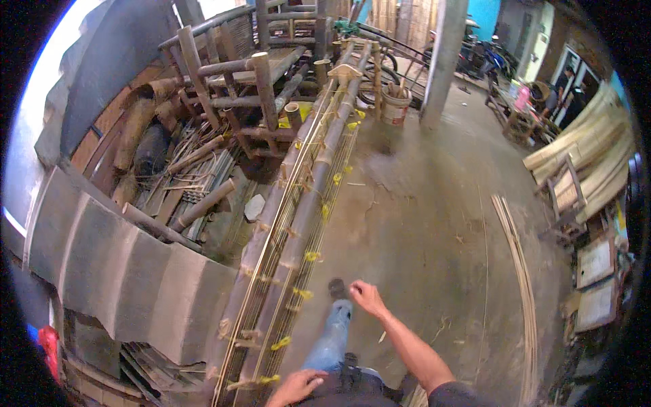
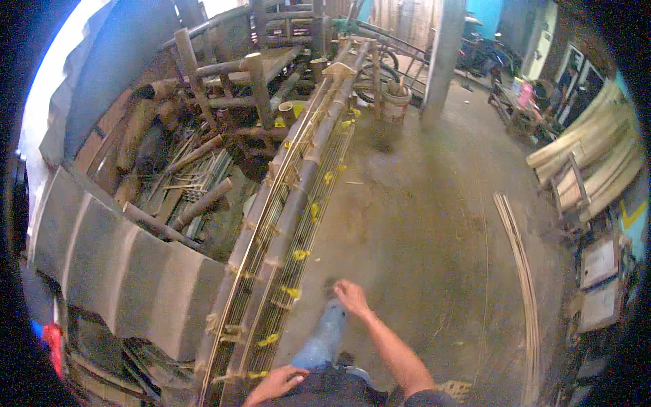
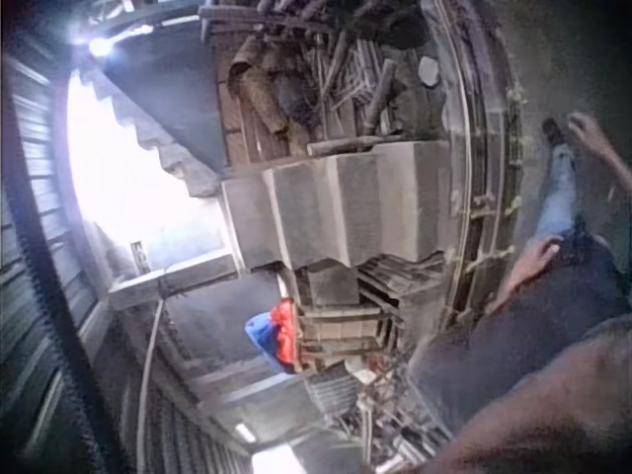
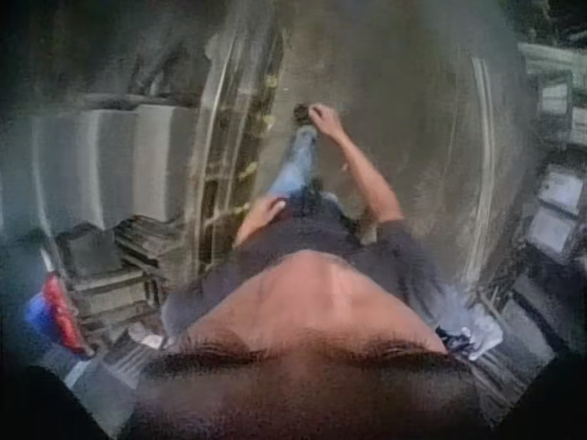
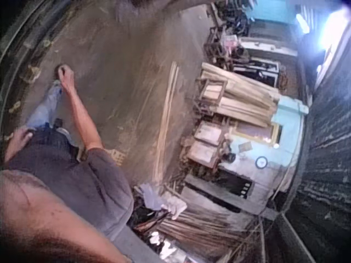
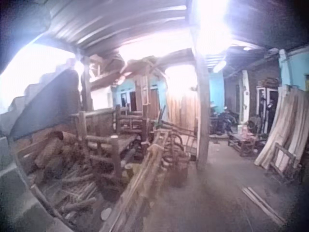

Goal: The person ties yellow string around a bundle of thin bamboo strips resting on a metal rack. They repeatedly wrap and knot the string at multiple points along the length of the strips to secure them together.

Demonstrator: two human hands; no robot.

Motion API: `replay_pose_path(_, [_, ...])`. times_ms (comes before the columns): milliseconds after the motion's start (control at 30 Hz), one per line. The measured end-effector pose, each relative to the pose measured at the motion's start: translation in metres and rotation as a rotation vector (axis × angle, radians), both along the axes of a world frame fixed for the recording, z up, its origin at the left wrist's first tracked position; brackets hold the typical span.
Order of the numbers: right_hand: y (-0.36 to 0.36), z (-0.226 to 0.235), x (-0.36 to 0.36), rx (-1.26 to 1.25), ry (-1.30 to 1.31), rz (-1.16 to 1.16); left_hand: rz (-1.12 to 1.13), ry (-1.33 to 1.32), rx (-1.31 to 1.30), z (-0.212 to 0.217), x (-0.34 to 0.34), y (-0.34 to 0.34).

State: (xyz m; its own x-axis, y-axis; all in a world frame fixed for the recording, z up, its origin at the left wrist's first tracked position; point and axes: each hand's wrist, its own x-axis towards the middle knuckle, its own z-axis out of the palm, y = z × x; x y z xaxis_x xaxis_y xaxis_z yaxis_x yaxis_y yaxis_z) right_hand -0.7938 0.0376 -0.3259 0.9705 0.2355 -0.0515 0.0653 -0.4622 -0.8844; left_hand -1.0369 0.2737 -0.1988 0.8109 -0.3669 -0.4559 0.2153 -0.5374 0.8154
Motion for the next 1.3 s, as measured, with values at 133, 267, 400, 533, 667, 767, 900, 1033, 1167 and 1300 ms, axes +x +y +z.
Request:
replay_pose_path(133, [-0.087, -0.125, -0.014, -0.210, 0.227, 0.187, -0.071, -0.174, -0.023, -0.018, 0.170, -0.022])
replay_pose_path(267, [-0.269, -0.173, -0.085, -0.822, 1.069, -0.014, -0.016, -0.462, -0.159, 0.004, 0.386, -0.069])
replay_pose_path(400, [-0.315, -0.108, -0.027, -0.593, 1.264, -0.342, 0.212, -0.771, -0.255, 0.118, 0.578, -0.082])
replay_pose_path(533, [-0.328, -0.135, 0.104, -0.374, 1.131, -0.362, 0.369, -0.804, -0.118, 0.155, 0.707, -0.058])
replay_pose_path(667, [-0.271, -0.146, 0.363, -0.268, 0.543, -0.103, 0.411, -0.891, 0.244, 0.145, 0.802, -0.040])
replay_pose_path(767, [-0.263, -0.199, 0.578, -0.153, 0.358, -0.031, 0.569, -0.794, 0.311, 0.122, 0.861, -0.042])
replay_pose_path(900, [-0.184, -0.138, 0.839, -0.329, -0.063, 0.431, 0.757, -0.756, 0.774, 0.043, 0.935, -0.040])
replay_pose_path(1033, [-0.048, 0.164, 0.929, 0.150, 0.001, 0.546, 0.988, -0.573, 0.705, 0.066, 0.904, -0.060])
replay_pose_path(1167, [-0.011, 0.244, 0.995, 0.640, 0.449, 0.824, 0.841, -0.505, 0.389, 0.171, 0.918, -0.087])
replay_pose_path(1300, [-0.073, 0.273, 1.115, 0.588, 0.248, 0.875, 0.860, -0.927, 0.703, 0.265, 0.941, -0.151])
